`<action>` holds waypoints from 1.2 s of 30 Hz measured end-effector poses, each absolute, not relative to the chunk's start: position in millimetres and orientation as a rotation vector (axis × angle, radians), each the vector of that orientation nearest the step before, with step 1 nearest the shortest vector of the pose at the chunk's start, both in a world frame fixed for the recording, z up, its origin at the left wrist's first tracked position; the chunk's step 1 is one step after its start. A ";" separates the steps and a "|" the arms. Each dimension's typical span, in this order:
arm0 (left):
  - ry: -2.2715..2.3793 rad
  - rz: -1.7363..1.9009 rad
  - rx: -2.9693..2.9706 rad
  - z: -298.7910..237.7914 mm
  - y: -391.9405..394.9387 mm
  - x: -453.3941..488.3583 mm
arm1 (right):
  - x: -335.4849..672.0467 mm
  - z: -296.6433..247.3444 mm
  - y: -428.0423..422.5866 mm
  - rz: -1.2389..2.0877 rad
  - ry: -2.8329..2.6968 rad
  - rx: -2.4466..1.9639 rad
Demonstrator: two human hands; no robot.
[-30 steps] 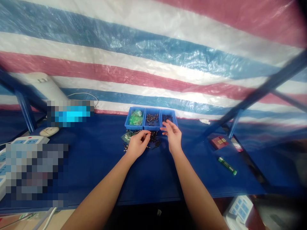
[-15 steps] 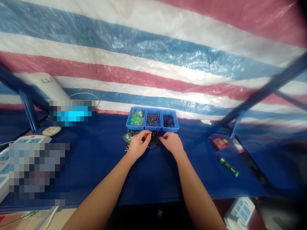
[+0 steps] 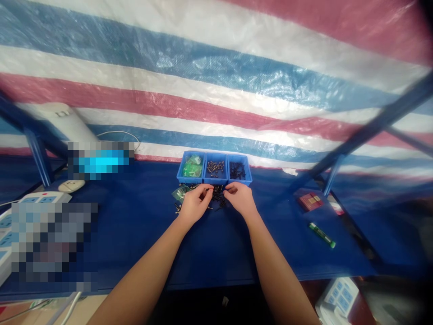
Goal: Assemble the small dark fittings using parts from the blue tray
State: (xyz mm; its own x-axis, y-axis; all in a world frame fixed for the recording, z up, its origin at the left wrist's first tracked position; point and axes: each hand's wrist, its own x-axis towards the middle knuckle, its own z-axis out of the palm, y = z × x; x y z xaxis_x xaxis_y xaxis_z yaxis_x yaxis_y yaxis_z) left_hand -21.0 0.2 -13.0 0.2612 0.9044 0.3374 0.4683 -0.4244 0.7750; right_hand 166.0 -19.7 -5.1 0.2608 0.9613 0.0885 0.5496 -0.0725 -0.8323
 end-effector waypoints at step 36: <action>1.210 1.073 1.999 -9.6 -1.8 -19.2 | 136.3 -0.3 -20.4 0.985 -1.037 -1.192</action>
